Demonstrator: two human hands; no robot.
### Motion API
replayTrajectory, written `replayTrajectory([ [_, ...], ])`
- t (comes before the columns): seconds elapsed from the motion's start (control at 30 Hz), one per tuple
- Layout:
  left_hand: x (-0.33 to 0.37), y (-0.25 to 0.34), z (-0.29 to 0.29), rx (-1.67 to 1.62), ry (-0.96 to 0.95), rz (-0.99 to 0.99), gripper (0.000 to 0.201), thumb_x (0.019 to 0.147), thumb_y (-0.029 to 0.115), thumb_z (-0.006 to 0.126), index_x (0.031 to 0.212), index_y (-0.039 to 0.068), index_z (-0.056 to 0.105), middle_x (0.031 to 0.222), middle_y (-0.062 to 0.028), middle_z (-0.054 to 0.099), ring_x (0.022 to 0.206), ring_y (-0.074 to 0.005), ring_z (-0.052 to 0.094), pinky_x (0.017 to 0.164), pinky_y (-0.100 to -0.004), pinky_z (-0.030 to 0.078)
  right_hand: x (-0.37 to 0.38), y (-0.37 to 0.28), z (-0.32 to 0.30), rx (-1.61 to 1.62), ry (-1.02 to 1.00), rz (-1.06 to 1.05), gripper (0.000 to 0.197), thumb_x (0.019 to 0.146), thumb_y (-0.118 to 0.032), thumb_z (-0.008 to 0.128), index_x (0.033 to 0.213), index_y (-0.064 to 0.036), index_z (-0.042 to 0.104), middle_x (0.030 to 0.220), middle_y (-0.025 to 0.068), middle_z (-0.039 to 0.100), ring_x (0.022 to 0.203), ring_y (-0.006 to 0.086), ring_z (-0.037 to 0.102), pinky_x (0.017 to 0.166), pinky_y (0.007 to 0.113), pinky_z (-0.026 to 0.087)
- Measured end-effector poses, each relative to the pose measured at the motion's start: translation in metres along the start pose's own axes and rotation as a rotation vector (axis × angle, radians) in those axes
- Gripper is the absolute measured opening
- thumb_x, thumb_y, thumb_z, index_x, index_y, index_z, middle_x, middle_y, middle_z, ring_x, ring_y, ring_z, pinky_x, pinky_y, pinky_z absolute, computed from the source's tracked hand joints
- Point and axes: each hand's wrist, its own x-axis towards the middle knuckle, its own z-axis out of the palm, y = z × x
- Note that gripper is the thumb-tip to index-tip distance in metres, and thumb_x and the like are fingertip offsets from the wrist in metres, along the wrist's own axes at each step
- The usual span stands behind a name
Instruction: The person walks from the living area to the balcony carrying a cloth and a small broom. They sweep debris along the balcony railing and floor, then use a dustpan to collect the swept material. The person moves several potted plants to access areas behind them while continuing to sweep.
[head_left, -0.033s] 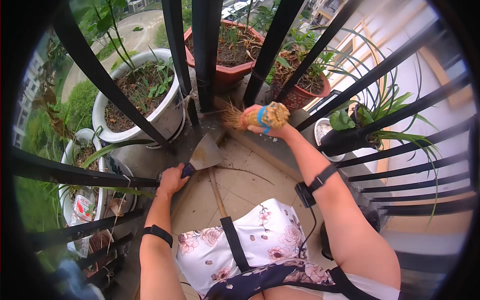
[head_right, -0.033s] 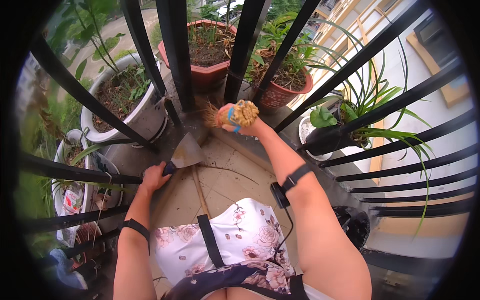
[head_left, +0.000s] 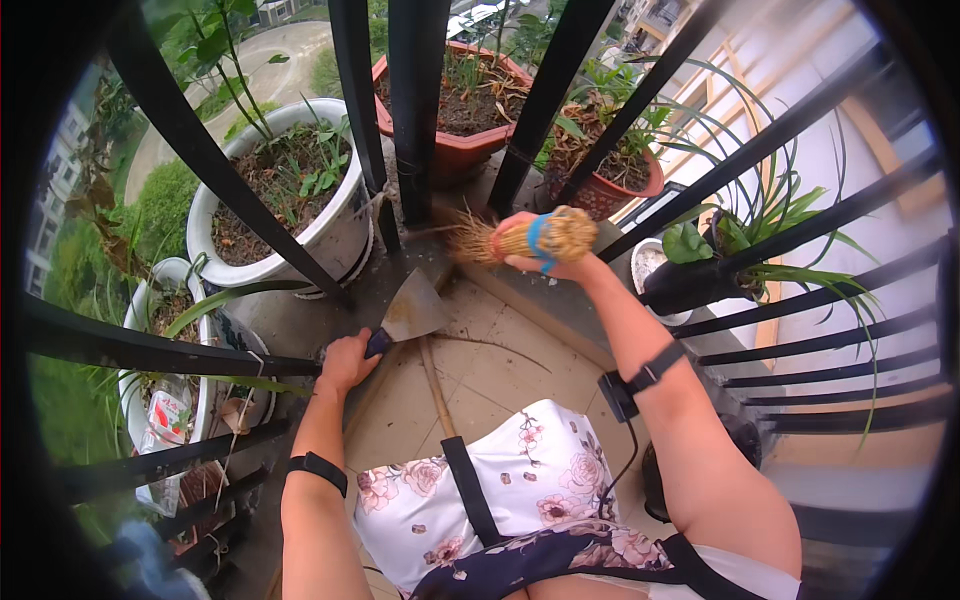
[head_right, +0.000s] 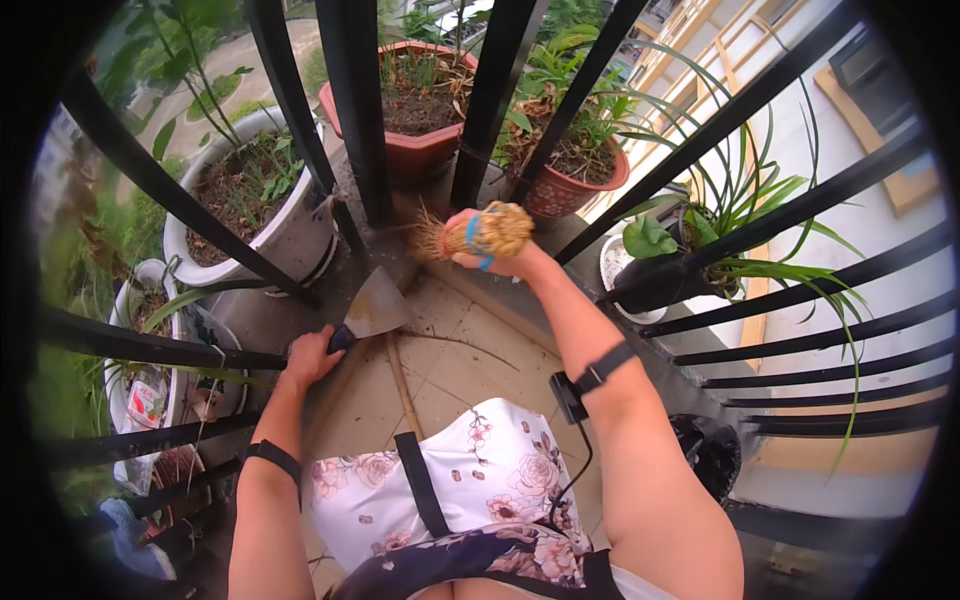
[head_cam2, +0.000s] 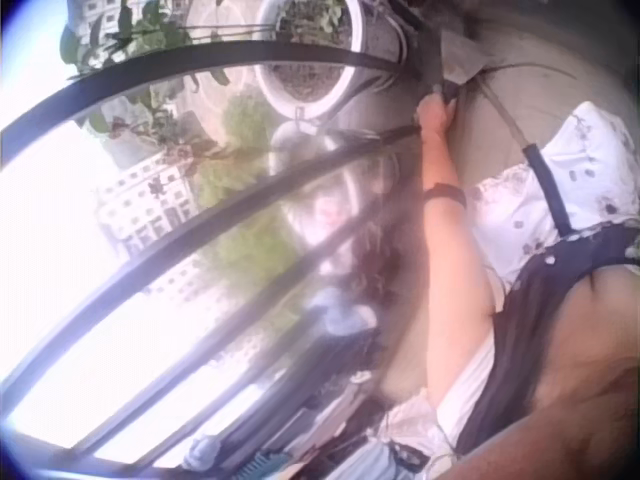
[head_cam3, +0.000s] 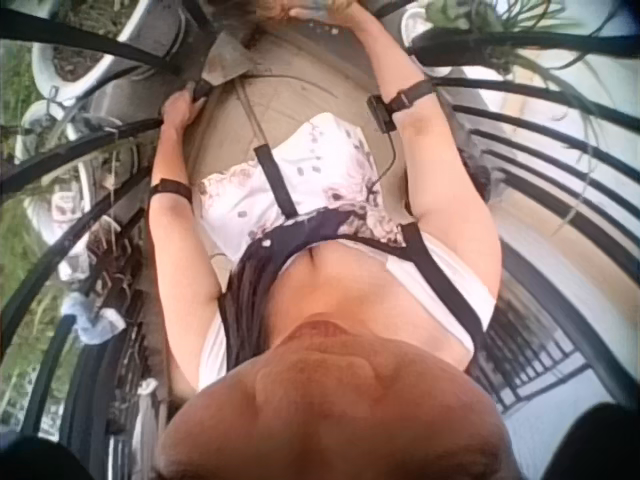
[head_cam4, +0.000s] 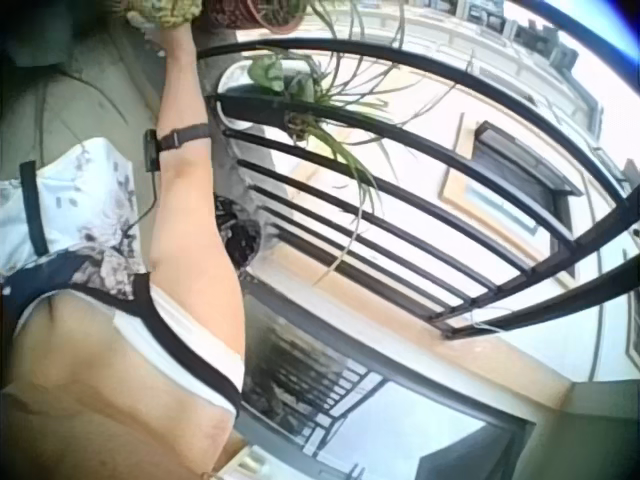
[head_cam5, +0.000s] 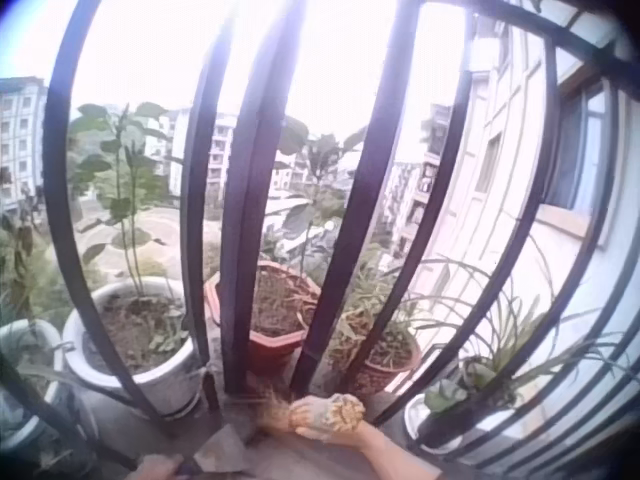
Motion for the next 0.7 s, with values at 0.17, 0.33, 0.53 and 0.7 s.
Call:
replayTrajectory([
  [0.17, -0.003, -0.002, 0.001, -0.050, 0.026, 0.010, 0.042, 0.075, 0.030, 0.071, 0.103, 0.005, 0.053, 0.080, -0.0225, 0.064, 0.080, -0.0418, 0.061, 0.071, -0.0509, 0.048, -0.010, -0.018, 0.021, 0.129, 0.338, -0.133, 0.037, 0.083, -0.001, 0.066, 0.117, -0.0031, 0.051, 0.111, 0.0065, 0.060, 0.104, 0.0140, 0.056, 0.092, 0.029, 0.046],
  [0.33, -0.005, -0.006, 0.000, -0.039, 0.007, 0.010, 0.042, 0.074, 0.031, 0.072, 0.101, 0.006, 0.053, 0.079, -0.0226, 0.064, 0.079, -0.0423, 0.061, 0.071, -0.0514, 0.048, -0.006, -0.010, 0.054, 0.010, 0.135, -0.069, 0.032, 0.073, -0.006, 0.074, 0.103, -0.0091, 0.065, 0.103, 0.0046, 0.066, 0.102, 0.0179, 0.061, 0.093, 0.030, 0.046],
  [0.53, -0.012, -0.009, 0.000, -0.049, 0.030, 0.015, 0.040, 0.074, 0.031, 0.072, 0.099, 0.006, 0.053, 0.078, -0.0224, 0.064, 0.079, -0.0426, 0.061, 0.071, -0.0514, 0.048, -0.016, -0.004, 0.044, 0.208, 0.350, -0.295, 0.029, 0.077, 0.003, 0.065, 0.105, -0.0043, 0.061, 0.102, 0.0066, 0.061, 0.095, 0.0158, 0.057, 0.086, 0.027, 0.046],
  [0.7, -0.018, -0.015, -0.006, -0.007, -0.015, 0.000, 0.039, 0.074, 0.029, 0.072, 0.099, 0.005, 0.053, 0.078, -0.0218, 0.064, 0.078, -0.0415, 0.062, 0.070, -0.0508, 0.048, -0.008, -0.013, 0.056, 0.211, -0.119, 0.049, 0.038, 0.072, -0.008, 0.075, 0.108, -0.0092, 0.063, 0.107, 0.0062, 0.062, 0.103, 0.0178, 0.058, 0.096, 0.032, 0.044],
])
